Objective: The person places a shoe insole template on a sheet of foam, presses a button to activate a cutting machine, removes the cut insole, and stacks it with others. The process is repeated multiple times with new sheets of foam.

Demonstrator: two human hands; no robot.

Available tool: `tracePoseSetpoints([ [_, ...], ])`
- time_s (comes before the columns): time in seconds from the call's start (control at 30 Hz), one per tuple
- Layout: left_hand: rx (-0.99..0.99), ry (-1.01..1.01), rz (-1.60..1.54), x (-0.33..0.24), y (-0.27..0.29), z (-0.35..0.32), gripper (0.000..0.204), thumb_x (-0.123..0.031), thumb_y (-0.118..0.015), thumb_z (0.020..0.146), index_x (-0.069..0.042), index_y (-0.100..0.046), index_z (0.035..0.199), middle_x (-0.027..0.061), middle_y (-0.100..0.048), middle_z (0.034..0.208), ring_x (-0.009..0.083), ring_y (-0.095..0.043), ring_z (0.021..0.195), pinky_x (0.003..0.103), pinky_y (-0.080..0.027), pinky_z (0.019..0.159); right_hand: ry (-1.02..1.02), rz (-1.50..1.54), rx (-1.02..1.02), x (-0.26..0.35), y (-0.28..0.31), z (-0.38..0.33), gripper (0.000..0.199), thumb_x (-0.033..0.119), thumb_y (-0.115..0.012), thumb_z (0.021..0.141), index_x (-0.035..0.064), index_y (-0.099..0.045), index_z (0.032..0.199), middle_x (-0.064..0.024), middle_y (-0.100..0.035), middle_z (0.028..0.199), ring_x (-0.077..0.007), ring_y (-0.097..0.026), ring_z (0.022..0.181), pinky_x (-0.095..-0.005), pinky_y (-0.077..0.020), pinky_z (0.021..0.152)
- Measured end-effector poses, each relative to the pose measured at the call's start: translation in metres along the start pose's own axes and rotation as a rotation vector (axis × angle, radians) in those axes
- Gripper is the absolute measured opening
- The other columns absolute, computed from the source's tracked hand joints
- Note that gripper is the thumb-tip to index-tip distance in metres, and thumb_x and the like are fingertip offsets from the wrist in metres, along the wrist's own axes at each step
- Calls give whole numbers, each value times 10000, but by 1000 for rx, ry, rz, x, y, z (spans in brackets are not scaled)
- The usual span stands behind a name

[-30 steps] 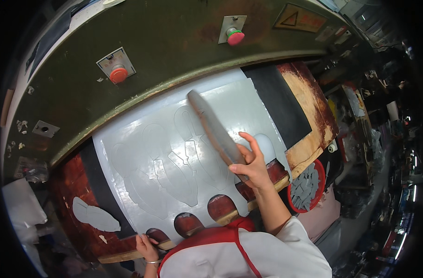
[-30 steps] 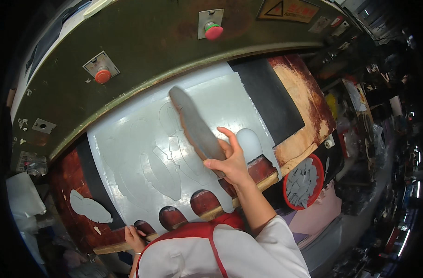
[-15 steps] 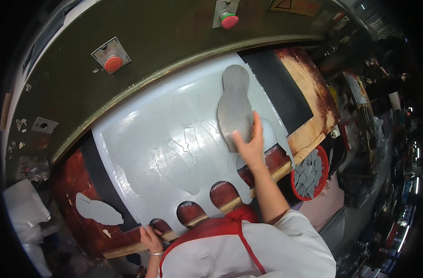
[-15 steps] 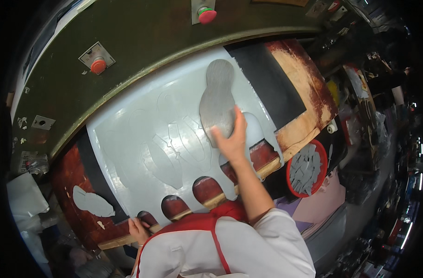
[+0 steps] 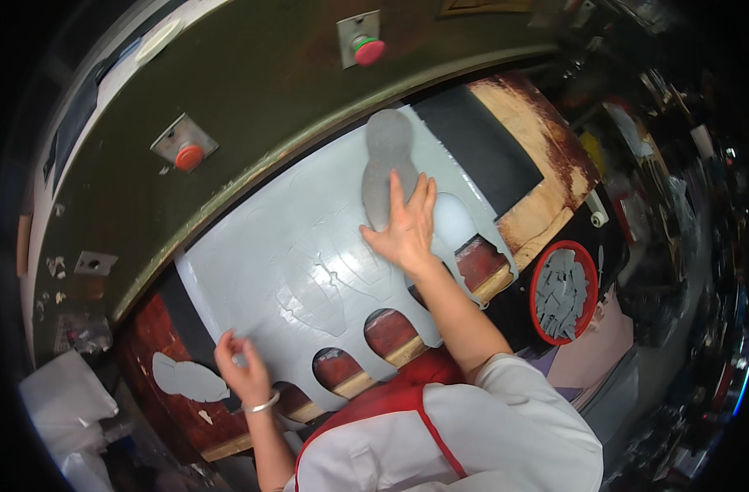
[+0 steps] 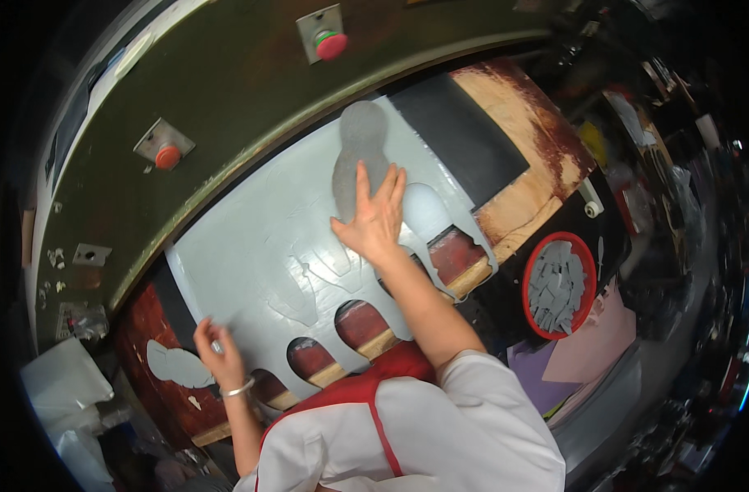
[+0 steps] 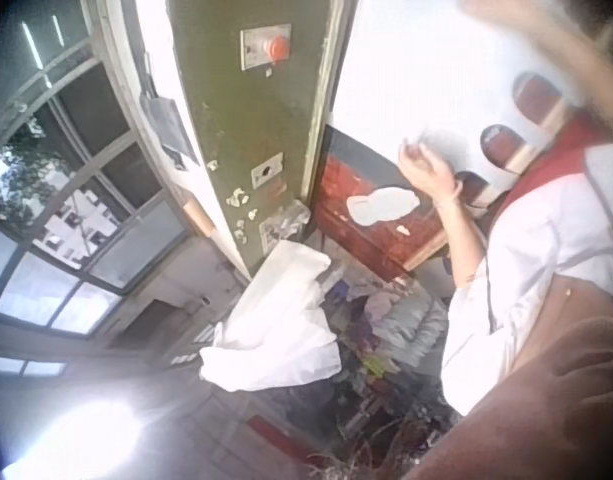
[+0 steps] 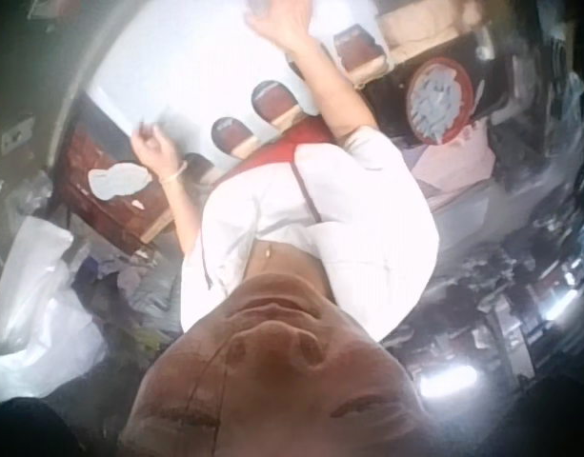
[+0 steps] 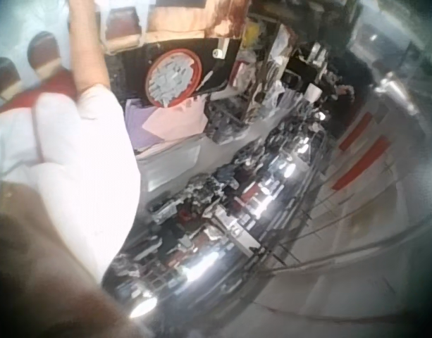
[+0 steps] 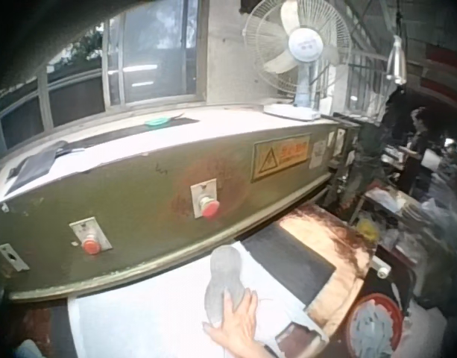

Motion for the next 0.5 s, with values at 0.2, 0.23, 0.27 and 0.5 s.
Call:
tracePoseSetpoints([
  [0.2,450,-527,28,-99,-127,42,444,1,-589,811,22,-505,1246,223,-520,1260,388,-476,1196,456,-369,1033,-209,682,-169,-41,9,-15,722,267,-668,859,-24,-300,1408,-286,-396,1360,-404,-399,1288,-505,-368,1059],
  [0.23,478,-544,34,-108,-137,44,458,2,-578,820,31,-487,1268,231,-488,1305,395,-441,1241,463,-338,1065,-204,895,-288,-54,13,-20,650,240,-608,899,-27,-299,1404,-278,-415,1348,-384,-430,1265,-492,-385,1052],
  [0.27,506,-567,35,-115,-148,47,472,3,-567,829,39,-469,1290,239,-456,1351,403,-407,1287,471,-307,1098,-249,1104,-347,-68,16,-26,578,212,-548,939,-30,-297,1401,-269,-433,1336,-365,-462,1242,-480,-402,1046],
  [0.5,598,-629,147,-136,-206,55,490,-10,-526,860,65,-414,1331,242,-379,1419,389,-328,1353,485,-228,1140,-194,1301,-342,-86,23,-37,649,117,-598,901,-25,-231,1417,-277,-437,1318,-365,-465,1247,-453,-404,1056],
])
Point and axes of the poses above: each hand's wrist, its own z-axis towards the middle knuckle, its own y-axis out of the back of the hand, x = y × z, the point moved 3 cm from there along z, towards the middle knuckle
